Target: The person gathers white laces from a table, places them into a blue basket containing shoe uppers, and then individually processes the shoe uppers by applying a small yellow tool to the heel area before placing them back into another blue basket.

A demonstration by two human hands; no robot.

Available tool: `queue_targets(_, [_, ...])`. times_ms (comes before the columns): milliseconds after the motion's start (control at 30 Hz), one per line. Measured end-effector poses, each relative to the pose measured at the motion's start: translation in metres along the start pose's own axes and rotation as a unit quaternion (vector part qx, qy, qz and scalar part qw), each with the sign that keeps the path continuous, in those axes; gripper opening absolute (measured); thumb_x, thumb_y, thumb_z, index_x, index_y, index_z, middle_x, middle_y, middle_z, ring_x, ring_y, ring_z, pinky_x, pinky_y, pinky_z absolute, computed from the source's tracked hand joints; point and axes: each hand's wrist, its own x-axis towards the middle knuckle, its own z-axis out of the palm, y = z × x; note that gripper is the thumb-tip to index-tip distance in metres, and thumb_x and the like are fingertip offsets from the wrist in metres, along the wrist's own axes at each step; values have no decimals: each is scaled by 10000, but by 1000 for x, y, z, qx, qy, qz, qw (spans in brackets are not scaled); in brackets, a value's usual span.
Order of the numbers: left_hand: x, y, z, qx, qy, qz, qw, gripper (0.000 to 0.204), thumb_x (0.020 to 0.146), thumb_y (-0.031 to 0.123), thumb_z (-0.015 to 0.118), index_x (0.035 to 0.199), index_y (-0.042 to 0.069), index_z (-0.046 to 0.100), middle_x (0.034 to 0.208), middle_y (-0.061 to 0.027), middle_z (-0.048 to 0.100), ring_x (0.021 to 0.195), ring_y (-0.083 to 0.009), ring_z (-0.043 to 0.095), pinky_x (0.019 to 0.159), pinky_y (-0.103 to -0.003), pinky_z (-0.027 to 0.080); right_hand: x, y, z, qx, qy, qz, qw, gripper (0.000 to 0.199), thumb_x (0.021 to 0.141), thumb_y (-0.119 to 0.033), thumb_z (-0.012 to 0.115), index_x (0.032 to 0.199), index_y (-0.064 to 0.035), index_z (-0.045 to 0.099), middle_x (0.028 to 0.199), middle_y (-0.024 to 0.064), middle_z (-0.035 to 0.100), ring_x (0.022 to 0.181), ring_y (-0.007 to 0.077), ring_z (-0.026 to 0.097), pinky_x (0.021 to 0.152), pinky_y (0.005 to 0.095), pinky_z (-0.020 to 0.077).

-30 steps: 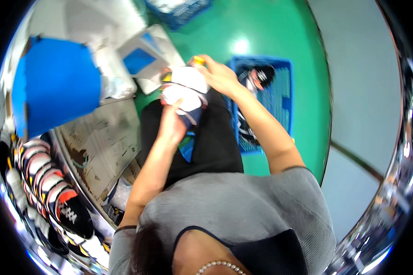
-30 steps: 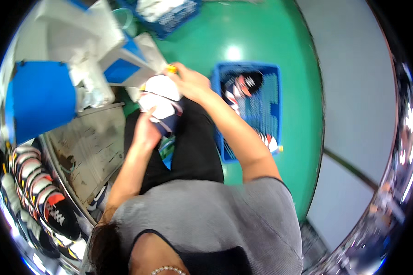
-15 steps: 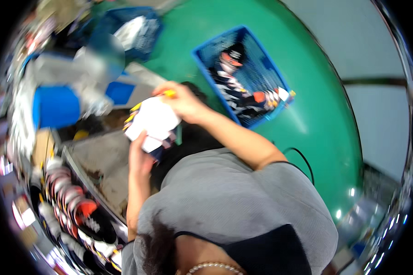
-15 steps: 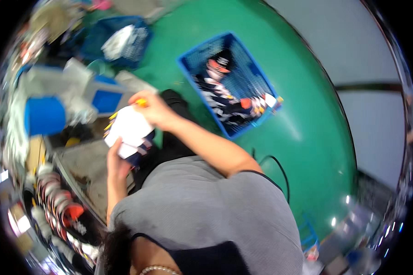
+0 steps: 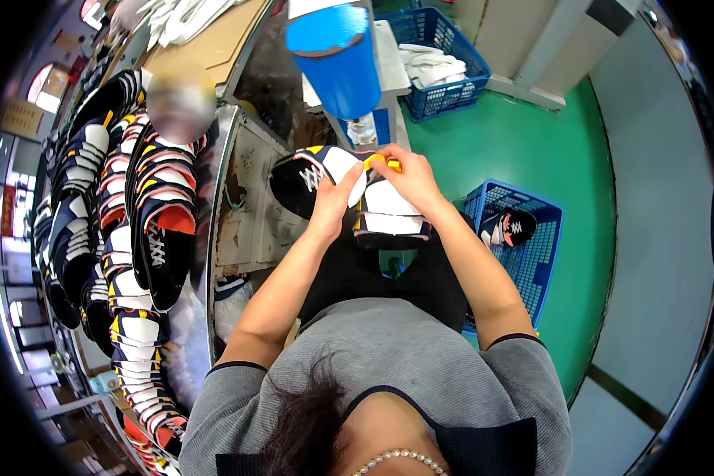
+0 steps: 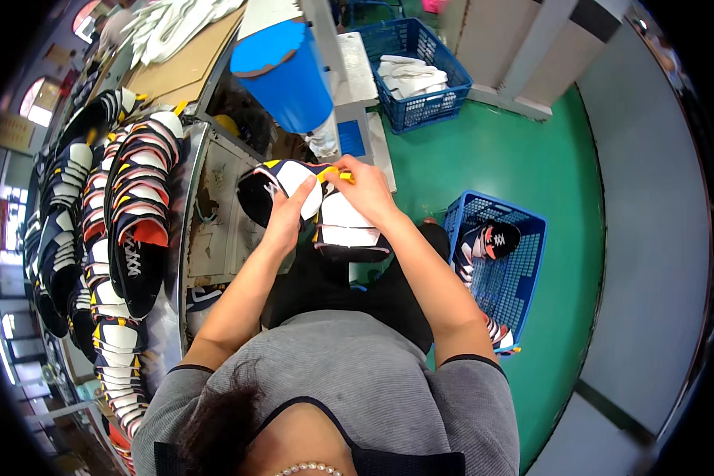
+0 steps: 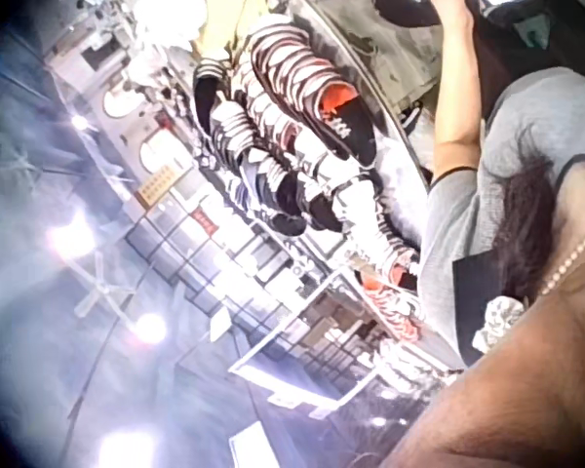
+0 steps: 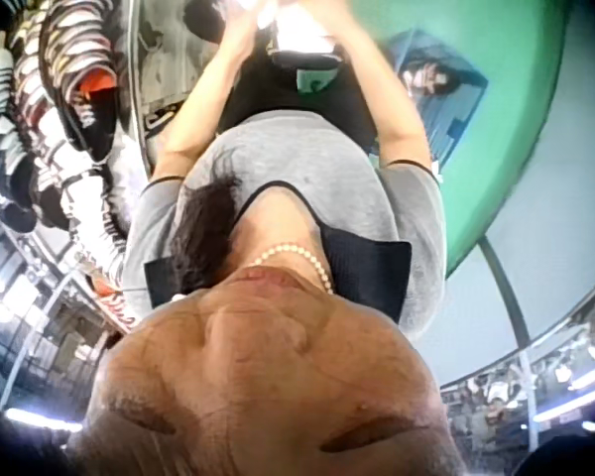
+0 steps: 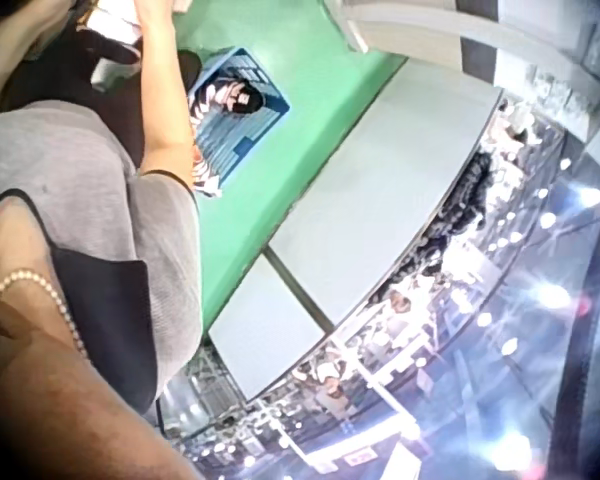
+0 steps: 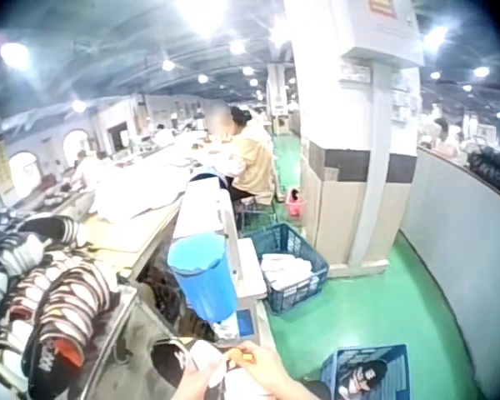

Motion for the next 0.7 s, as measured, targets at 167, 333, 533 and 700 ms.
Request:
queue_targets(167, [42,8,-18,18,20,9,1000,253,865,187,641,1051,21,594,952,-13,621,835,-88,577,719,-239,455,47,14,6,263,-68,93,958,174,876,-173,627,904,0,627,779,58,667,716,95,585,642,233,459])
queue_targets(333, [89,4,-23,-24,21,8,999,350,832,165,636,1132,-5,572,1044,-73,638,942,-157,603,837,-284,442,85,33,6,284,-79,142,945,146,885,-126,610,906,18,627,825,76,669,751,100,589,685,228,469])
queue_targets(533, [114,6,-22,-267,107,-189,939,286,895,127,439,1086,-36,576,1055,-164,639,950,-275,623,848,-391,492,98,30,-12,243,-88,166,952,188,888,-185,612,881,1,641,820,49,648,699,98,565,644,230,456])
queue_targets(700, [61,33,-56,-270,149,-77,948,249,940,174,469,1070,-33,515,974,-174,626,867,-286,630,808,-386,515,58,65,-65,244,86,229,938,264,930,-255,555,888,-4,626,767,31,608,669,107,564,598,241,469])
